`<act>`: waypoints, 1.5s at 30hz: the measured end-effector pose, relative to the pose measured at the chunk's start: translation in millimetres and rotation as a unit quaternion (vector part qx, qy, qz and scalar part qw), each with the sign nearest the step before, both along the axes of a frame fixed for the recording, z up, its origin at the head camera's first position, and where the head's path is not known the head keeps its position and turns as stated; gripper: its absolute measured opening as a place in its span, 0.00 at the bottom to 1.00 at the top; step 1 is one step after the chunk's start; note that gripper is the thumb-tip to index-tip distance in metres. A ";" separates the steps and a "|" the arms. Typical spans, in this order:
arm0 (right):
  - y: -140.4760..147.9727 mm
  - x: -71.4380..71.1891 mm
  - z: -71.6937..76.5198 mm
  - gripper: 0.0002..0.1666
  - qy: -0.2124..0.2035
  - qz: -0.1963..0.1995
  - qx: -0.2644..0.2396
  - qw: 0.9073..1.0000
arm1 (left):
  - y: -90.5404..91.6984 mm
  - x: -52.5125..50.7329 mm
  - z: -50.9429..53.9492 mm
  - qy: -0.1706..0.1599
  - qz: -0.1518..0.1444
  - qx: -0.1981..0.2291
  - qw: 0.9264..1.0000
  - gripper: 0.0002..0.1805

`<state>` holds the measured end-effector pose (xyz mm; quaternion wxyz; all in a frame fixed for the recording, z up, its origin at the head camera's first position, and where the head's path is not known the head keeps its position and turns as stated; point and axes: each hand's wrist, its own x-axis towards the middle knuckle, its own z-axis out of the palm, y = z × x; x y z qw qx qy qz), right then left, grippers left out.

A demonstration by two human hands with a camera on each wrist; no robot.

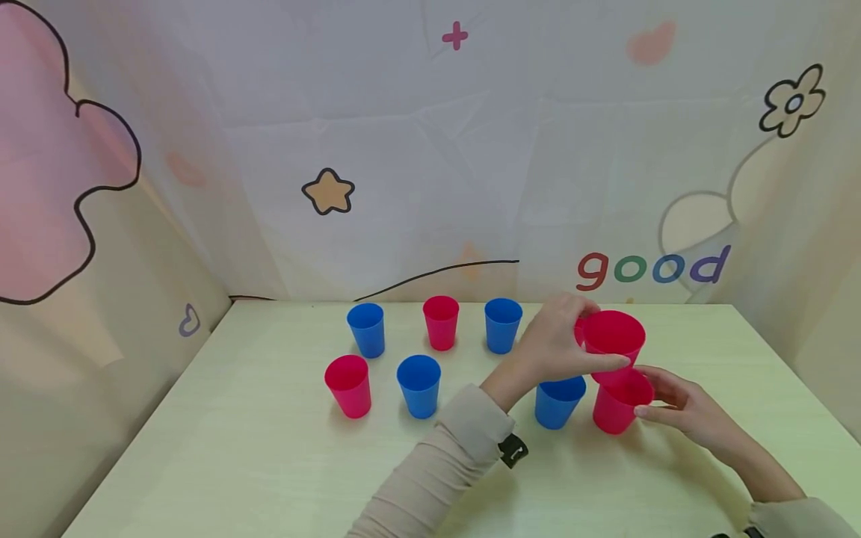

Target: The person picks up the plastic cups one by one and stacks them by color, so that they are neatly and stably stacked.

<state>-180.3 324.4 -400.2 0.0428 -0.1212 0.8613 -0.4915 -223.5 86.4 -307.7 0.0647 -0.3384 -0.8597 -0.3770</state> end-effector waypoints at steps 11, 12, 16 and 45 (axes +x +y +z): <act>-0.1 0.9 1.5 0.42 -0.006 -0.003 0.010 1.000 | 9.8 -0.3 -4.0 0.003 0.006 -0.012 1.000 0.31; 0.0 1.0 1.4 0.42 -0.006 -0.003 0.009 1.000 | 10.6 -0.7 -4.9 0.000 0.007 -0.013 1.000 0.31; 0.6 0.8 1.3 0.42 -0.007 -0.001 0.006 1.000 | 13.3 -1.9 -8.5 -0.019 0.007 -0.009 1.000 0.32; 0.6 0.4 -0.5 0.38 0.003 0.011 -0.020 1.000 | 20.5 -6.7 -32.3 -0.077 -0.006 -0.033 0.996 0.36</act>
